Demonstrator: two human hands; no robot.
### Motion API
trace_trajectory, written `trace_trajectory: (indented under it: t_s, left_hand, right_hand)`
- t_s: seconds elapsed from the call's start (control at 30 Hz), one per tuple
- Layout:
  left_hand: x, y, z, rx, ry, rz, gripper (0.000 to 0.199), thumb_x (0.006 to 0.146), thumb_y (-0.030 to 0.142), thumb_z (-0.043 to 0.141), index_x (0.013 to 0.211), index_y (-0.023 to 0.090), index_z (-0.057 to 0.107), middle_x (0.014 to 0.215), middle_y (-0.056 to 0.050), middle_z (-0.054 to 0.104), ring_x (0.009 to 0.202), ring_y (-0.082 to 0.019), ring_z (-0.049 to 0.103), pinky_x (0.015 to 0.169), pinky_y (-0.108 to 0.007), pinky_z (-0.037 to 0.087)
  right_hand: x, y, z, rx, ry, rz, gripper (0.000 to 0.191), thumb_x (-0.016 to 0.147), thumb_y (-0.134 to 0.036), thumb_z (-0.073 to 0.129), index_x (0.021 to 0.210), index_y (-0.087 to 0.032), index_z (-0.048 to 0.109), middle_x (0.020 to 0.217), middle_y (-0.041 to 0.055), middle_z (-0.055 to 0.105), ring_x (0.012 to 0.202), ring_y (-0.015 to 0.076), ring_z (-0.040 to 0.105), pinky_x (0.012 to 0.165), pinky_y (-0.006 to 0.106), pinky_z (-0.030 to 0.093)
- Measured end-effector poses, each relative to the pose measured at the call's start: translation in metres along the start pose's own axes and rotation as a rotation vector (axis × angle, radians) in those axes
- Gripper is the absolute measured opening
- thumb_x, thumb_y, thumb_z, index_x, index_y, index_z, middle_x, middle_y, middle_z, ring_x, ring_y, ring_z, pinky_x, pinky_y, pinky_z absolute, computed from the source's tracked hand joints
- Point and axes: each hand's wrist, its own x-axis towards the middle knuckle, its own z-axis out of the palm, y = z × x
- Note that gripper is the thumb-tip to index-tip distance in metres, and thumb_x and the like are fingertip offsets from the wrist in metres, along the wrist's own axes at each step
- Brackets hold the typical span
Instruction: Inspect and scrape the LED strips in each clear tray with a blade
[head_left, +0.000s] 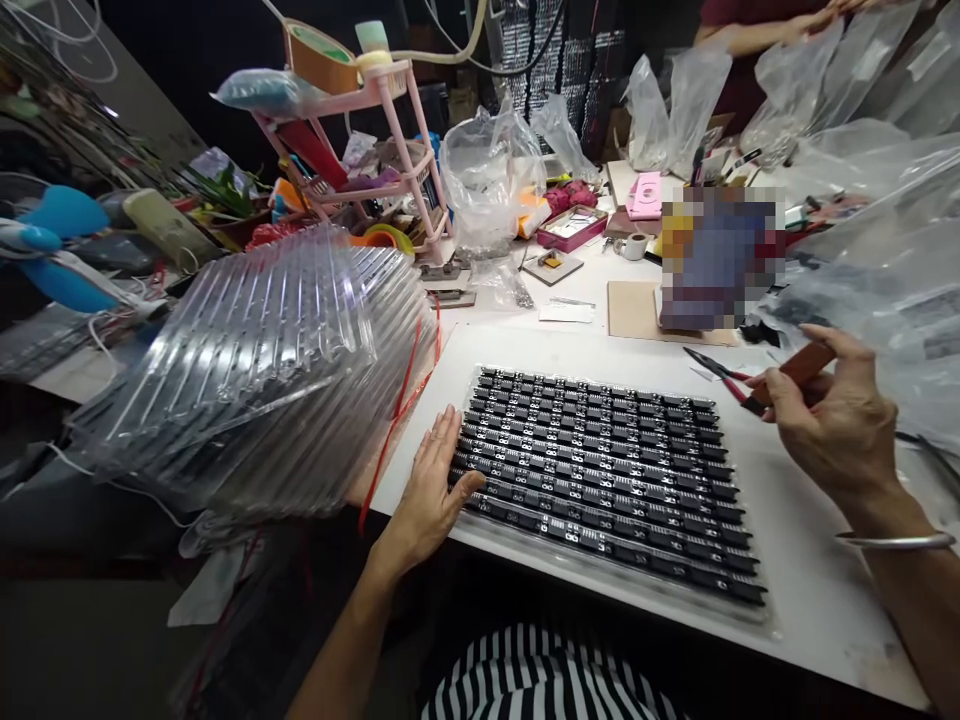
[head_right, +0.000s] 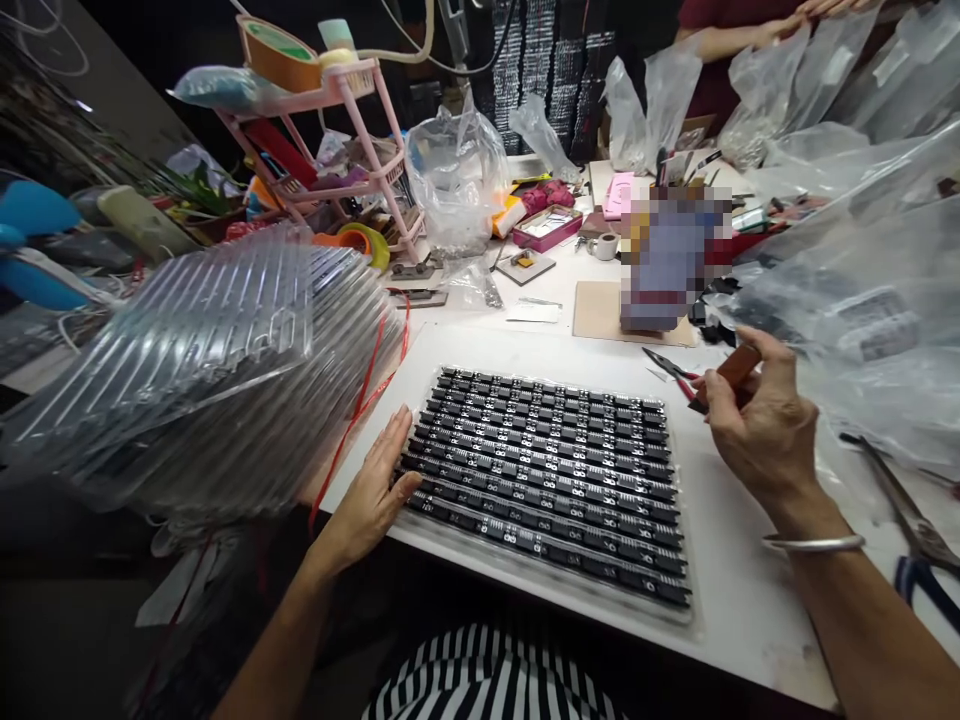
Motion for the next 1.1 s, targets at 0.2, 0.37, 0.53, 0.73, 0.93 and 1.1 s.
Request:
trace_trajectory:
  t_s: [0.2,0.37,0.53,0.73,0.93,1.1]
  left_hand:
    - [0.000,0.015,0.009,0.428,0.006,0.192,0.086,0.088,0.062,0.039,0.151,0.016,0.003,0.157,-0.015,0.015,0.146,-0.031,0.007,0.116,-0.055,0.016]
    - [0.004,0.036,0.028,0.571,-0.004,0.412,0.090,0.086,0.067,0.036,0.151,0.014,0.002,0.154,-0.016,0.026,0.144,-0.033,0.018,0.113,-0.055,0.020]
    - [0.002,0.050,0.041,0.634,0.005,0.531,0.088,0.088,0.067,0.029,0.151,0.009,0.008,0.153,-0.019,0.026,0.142,-0.033,0.022,0.112,-0.053,0.022]
    - [0.003,0.053,0.048,0.638,0.064,0.534,0.085,0.090,0.065,0.026,0.150,0.007,0.010,0.152,-0.023,0.028,0.140,-0.036,0.027,0.109,-0.053,0.025]
    - [0.005,0.047,0.037,0.592,0.052,0.494,0.085,0.089,0.065,0.029,0.151,0.011,0.006,0.153,-0.020,0.026,0.142,-0.033,0.023,0.109,-0.052,0.027]
    - [0.000,0.019,0.027,0.593,0.021,0.400,0.093,0.083,0.071,0.038,0.152,0.017,0.004,0.155,-0.018,0.023,0.142,-0.036,0.022,0.109,-0.057,0.026]
  right_hand:
    - [0.002,0.005,0.002,0.069,-0.051,-0.019,0.062,0.080,-0.032,0.057,0.138,-0.021,0.040,0.081,0.0048,0.070,0.064,0.0193,0.066,0.063,0.032,0.053]
    - [0.005,0.008,0.004,0.135,-0.056,-0.010,0.057,0.084,-0.031,0.053,0.138,-0.019,0.040,0.080,0.0042,0.070,0.068,0.0196,0.067,0.065,0.032,0.054]
    - [0.007,0.009,0.002,0.158,-0.033,-0.062,0.052,0.084,-0.026,0.049,0.135,-0.019,0.042,0.077,0.0030,0.068,0.066,0.0196,0.066,0.065,0.033,0.054]
    - [0.009,0.001,-0.006,0.452,-0.179,0.093,0.051,0.082,-0.029,0.051,0.131,-0.020,0.040,0.074,0.0011,0.066,0.049,0.0136,0.056,0.046,0.027,0.048]
    - [0.011,0.001,-0.007,0.465,-0.290,0.154,0.047,0.083,-0.030,0.051,0.127,-0.020,0.038,0.068,-0.0016,0.061,0.048,0.0119,0.053,0.046,0.025,0.042]
    - [0.012,0.008,-0.003,-0.070,-0.477,-0.021,0.040,0.082,-0.037,0.062,0.116,-0.020,0.049,0.081,0.0035,0.063,0.074,0.0199,0.061,0.064,0.029,0.042]
